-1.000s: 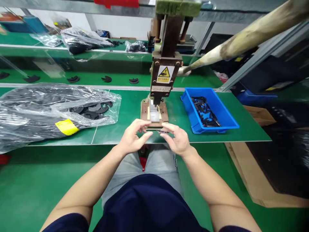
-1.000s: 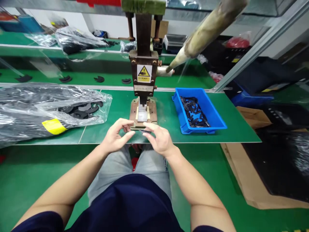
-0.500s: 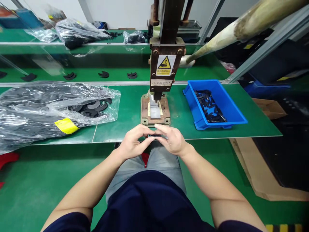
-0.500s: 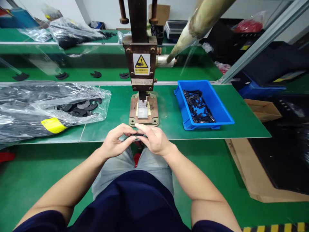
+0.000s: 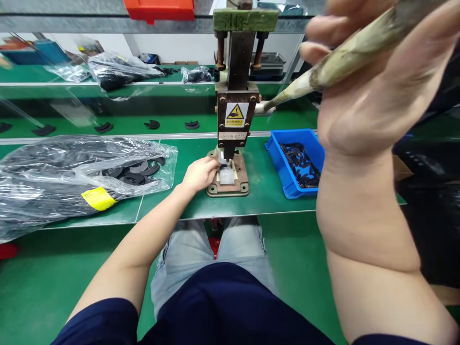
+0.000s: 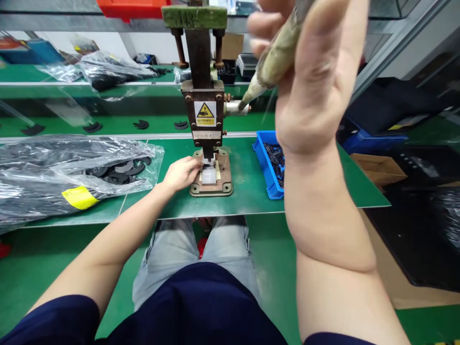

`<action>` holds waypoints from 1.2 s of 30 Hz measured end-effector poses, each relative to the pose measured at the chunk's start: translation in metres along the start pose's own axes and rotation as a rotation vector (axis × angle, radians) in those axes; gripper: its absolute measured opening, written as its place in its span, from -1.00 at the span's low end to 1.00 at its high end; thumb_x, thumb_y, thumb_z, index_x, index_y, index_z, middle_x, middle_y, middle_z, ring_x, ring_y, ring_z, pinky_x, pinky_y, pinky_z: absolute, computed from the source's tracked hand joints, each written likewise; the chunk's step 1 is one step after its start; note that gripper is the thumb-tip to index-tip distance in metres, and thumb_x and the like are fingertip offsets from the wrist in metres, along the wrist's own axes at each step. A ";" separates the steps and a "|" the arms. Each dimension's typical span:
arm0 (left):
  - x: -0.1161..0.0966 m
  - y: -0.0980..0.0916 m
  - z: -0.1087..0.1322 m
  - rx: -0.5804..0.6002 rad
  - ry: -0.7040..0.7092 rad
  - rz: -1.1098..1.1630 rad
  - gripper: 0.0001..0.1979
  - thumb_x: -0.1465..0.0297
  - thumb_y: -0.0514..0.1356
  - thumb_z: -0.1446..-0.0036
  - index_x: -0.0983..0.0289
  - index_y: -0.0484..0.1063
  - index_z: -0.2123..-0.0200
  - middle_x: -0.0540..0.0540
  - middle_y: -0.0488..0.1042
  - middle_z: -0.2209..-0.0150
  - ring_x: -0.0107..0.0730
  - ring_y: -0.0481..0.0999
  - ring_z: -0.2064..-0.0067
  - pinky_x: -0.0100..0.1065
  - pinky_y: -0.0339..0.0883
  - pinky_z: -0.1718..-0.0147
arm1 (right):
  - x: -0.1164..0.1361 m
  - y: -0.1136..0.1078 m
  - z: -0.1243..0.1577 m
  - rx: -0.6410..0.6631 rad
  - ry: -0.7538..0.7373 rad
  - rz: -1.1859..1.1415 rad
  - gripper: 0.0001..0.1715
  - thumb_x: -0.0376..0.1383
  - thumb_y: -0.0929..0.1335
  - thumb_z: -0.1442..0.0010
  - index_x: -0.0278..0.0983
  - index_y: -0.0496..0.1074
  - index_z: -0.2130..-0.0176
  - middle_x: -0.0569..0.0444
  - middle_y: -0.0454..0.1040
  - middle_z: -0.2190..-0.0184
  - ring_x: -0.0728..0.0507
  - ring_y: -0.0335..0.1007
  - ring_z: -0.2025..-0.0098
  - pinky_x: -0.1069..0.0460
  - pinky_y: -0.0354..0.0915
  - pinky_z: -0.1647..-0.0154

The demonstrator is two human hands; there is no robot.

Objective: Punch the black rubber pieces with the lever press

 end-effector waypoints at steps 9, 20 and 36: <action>-0.009 -0.002 -0.016 0.127 0.106 -0.155 -0.63 0.42 0.09 -0.42 0.13 0.65 -0.12 0.22 0.60 -0.05 -0.04 0.57 -0.04 -0.13 0.42 0.01 | 0.004 0.023 0.057 -0.391 -0.111 -0.259 -0.49 0.21 0.26 -0.41 -0.11 0.30 0.31 0.15 0.35 0.43 -0.05 0.51 0.36 -0.12 0.65 0.15; 0.007 -0.017 -0.005 0.150 0.042 -0.144 -0.64 0.33 0.07 -0.49 0.19 0.59 -0.17 0.26 0.59 -0.11 -0.06 0.57 -0.11 -0.11 0.41 -0.08 | -0.019 0.064 0.127 -0.377 -0.251 -0.346 -0.73 -0.17 0.43 -0.18 -0.11 0.33 0.49 0.21 0.43 0.56 -0.12 0.54 0.35 -0.38 0.49 -0.19; 0.172 -0.110 0.060 0.537 -0.504 -0.613 -0.54 0.18 0.24 -0.26 0.33 0.61 -0.11 0.44 0.60 -0.15 0.18 0.61 -0.13 -0.09 0.42 -0.09 | -0.022 0.074 0.126 -0.489 -0.243 -0.342 -0.64 -0.11 0.42 -0.20 -0.12 0.28 0.52 0.22 0.40 0.61 -0.11 0.53 0.40 -0.37 0.53 -0.12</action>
Point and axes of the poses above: each hand's wrist, its own z-axis away from the middle knuckle, its own y-axis out of the palm, x = y × z, the point moved 2 cm from there along -z, towards the middle knuckle
